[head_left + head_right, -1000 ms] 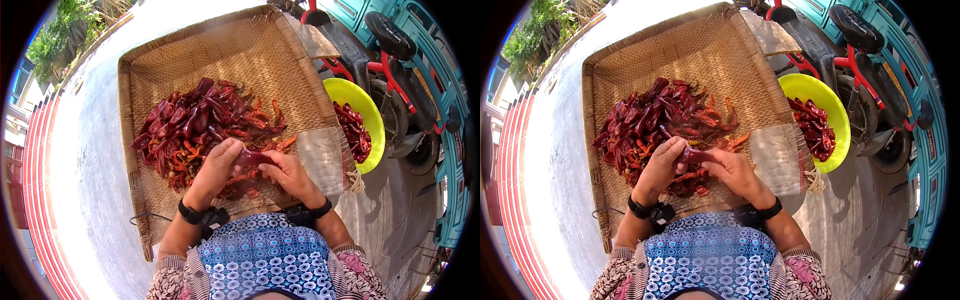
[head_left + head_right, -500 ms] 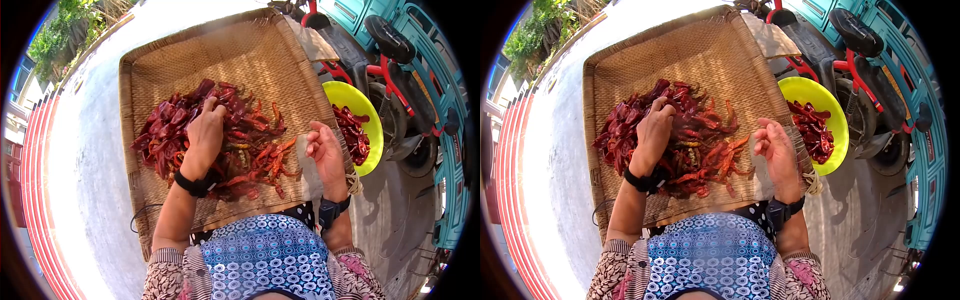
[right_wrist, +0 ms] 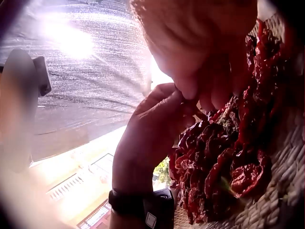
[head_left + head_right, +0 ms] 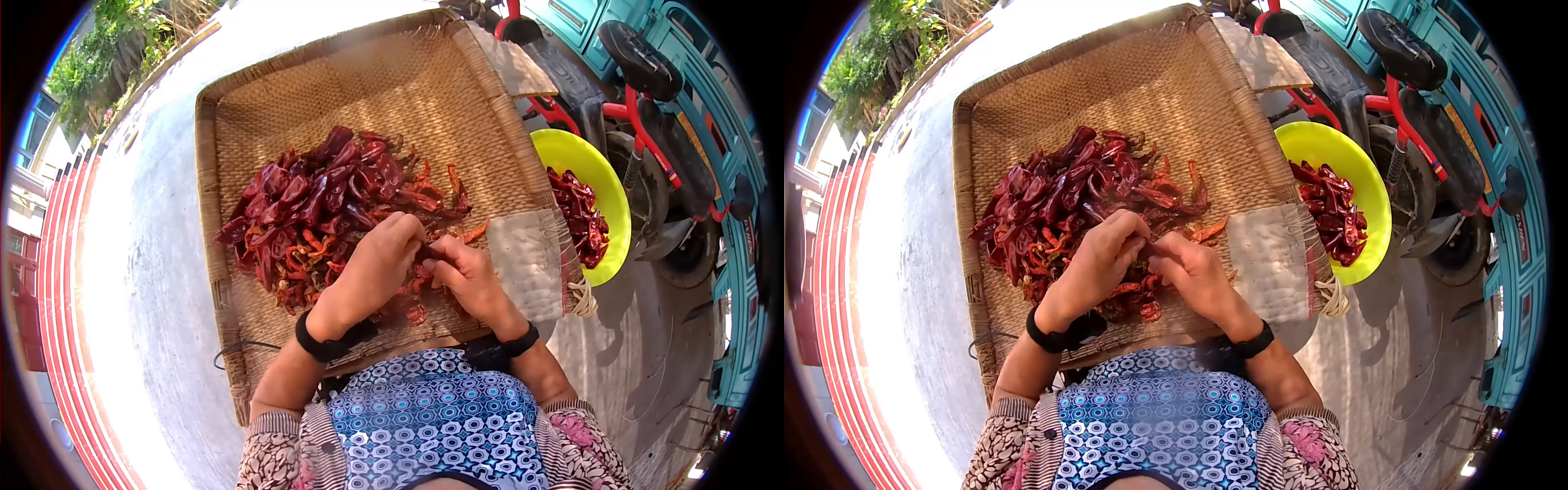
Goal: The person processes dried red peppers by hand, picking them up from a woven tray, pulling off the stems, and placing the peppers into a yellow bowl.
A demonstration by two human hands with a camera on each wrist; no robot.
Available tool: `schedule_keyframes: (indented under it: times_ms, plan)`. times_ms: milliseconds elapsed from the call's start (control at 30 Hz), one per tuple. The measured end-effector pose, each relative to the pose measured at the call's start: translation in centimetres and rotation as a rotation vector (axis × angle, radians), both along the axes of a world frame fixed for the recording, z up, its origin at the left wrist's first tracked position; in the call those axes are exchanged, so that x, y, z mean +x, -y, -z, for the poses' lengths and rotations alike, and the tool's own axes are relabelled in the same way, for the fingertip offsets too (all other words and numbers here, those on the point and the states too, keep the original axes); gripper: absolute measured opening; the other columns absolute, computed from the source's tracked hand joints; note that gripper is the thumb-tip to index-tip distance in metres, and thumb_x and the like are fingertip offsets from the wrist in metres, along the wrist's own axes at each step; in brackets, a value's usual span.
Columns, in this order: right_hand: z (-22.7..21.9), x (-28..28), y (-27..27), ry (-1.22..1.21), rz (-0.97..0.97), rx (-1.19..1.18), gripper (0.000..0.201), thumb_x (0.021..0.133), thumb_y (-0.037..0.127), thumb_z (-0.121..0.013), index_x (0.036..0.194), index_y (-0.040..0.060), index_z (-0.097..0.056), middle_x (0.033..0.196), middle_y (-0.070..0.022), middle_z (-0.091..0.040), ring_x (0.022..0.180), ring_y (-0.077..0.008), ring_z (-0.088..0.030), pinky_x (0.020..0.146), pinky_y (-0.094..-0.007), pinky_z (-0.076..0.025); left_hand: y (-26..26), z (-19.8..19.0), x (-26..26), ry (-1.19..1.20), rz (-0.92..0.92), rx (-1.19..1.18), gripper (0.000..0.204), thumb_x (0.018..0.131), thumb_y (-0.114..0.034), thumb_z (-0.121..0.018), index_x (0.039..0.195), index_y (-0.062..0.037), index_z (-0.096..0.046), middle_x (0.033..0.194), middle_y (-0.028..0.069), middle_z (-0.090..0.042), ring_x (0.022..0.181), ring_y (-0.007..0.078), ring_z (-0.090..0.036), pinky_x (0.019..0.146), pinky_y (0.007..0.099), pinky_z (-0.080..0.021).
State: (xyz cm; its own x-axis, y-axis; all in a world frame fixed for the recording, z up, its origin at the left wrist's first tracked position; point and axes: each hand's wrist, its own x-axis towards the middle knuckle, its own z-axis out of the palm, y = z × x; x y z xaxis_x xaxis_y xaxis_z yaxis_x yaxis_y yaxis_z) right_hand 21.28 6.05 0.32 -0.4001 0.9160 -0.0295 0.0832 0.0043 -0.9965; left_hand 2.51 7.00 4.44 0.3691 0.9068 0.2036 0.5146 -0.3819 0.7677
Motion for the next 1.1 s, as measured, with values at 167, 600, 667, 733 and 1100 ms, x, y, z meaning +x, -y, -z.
schedule_keyframes:
  times_ms: [167, 600, 667, 733, 1100]
  plan:
    - [-0.7, 2.9, 0.2, -0.203, -0.182, -0.384, 0.015, 0.098, 0.014, -0.062, 0.107, 0.0035, -0.064, 0.087, -0.0003, -0.067, 0.070, -0.0058, -0.058, 0.064, -0.0200, -0.048, -1.1, -1.3, -1.0, 0.017, 0.224, -0.242, 0.019, 0.093, -0.008, -0.064, 0.110, -0.0016, -0.059, 0.100, 0.0089, -0.058, 0.087, 0.0178, -0.059, 0.077, 0.0307, -0.049]
    - [-0.9, 10.9, -3.0, -0.883, 0.606, -0.251, 0.024, 0.103, 0.028, -0.054, 0.114, 0.0074, -0.061, 0.092, -0.0020, -0.066, 0.072, -0.0088, -0.057, 0.066, -0.0249, -0.049, -7.5, 3.1, -1.3, -0.528, -0.198, -0.001, 0.042, 0.088, -0.017, -0.068, 0.127, -0.0055, -0.058, 0.127, 0.0246, -0.053, 0.099, 0.0417, -0.064, 0.083, 0.0472, -0.055]
    - [0.3, 9.8, -2.4, -0.771, 0.547, -0.267, 0.026, 0.104, 0.028, -0.053, 0.118, 0.0070, -0.059, 0.093, -0.0026, -0.066, 0.071, -0.0091, -0.057, 0.066, -0.0249, -0.049, -7.2, 2.5, -1.0, -0.505, -0.170, 0.003, 0.035, 0.089, -0.016, -0.066, 0.122, -0.0050, -0.062, 0.129, 0.0164, -0.056, 0.099, 0.0373, -0.065, 0.082, 0.0452, -0.056]
    - [0.3, 8.2, -1.9, -0.568, 0.455, -0.263, 0.027, 0.101, 0.026, -0.056, 0.120, 0.0067, -0.056, 0.094, -0.0028, -0.064, 0.072, -0.0083, -0.057, 0.067, -0.0237, -0.049, -6.4, 2.8, -0.9, -0.448, -0.172, 0.133, 0.030, 0.090, -0.014, -0.064, 0.118, -0.0037, -0.064, 0.130, 0.0147, -0.057, 0.099, 0.0370, -0.065, 0.082, 0.0447, -0.055]
    - [0.3, 1.9, -1.0, 0.146, 0.206, 0.283, 0.018, 0.091, 0.011, -0.069, 0.108, 0.0040, -0.068, 0.092, -0.0048, -0.065, 0.073, -0.0105, -0.061, 0.068, -0.0253, -0.052, 0.7, 1.1, 1.2, 0.014, 0.095, -0.001, 0.013, 0.087, -0.004, -0.064, 0.098, 0.0024, -0.065, 0.112, 0.0163, -0.060, 0.095, 0.0358, -0.063, 0.081, 0.0411, -0.053]
